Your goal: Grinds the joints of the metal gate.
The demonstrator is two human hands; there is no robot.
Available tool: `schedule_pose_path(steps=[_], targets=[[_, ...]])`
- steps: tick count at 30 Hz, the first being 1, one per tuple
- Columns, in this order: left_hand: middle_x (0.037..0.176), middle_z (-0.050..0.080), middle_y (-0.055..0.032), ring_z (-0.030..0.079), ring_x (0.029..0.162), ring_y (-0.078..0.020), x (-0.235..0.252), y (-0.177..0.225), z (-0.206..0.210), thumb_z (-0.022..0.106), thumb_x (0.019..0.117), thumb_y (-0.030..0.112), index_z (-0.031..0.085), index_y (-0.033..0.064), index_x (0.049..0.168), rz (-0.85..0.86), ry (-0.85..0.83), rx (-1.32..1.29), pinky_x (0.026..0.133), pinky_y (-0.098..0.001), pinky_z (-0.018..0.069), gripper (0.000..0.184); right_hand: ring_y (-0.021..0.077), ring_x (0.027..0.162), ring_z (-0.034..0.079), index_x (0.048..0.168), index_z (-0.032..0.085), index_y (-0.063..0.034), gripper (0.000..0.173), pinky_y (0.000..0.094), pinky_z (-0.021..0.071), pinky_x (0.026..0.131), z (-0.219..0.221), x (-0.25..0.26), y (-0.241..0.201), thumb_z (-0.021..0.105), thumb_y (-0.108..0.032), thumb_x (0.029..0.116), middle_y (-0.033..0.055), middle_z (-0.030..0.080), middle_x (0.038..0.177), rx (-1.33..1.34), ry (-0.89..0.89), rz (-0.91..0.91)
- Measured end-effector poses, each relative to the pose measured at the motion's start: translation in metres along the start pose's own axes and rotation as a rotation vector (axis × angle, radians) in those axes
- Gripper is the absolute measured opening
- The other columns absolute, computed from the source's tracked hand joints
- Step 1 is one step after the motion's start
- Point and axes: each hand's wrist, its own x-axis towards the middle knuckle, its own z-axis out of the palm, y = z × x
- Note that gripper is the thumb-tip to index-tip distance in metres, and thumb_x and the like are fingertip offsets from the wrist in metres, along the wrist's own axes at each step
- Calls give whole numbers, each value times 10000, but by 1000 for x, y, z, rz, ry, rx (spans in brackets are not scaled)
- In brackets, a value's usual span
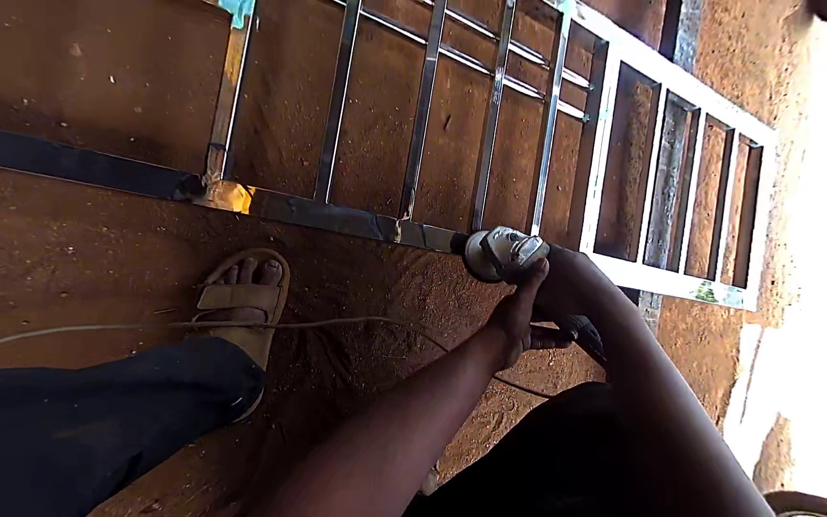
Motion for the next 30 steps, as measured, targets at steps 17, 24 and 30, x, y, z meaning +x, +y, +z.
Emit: schedule_pose_path(steps=[17,24,30], targets=[[1234,675,-171,718,984,-306,-2,3,-14,352,963,788,506,117,1431,114,-54,-35,864,-481,602,833,387,875,689,1078,608,-85,519,604,544,700,-11,-14,-33,828,-438,768,163,677,909,-43,85,41],[1214,678,-171,718,956,-313,-7,4,-8,421,898,843,530,137,1416,111,-30,-78,827,-490,608,883,409,822,679,1029,618,-53,480,609,525,630,-20,-31,-40,864,-358,751,190,658,859,-14,100,49],[1152,690,-180,720,886,-317,-5,7,-7,350,913,853,539,123,1400,160,3,49,746,-483,617,897,399,919,692,1134,599,-53,559,600,559,734,-14,-24,-34,830,-400,761,189,681,969,20,120,72]])
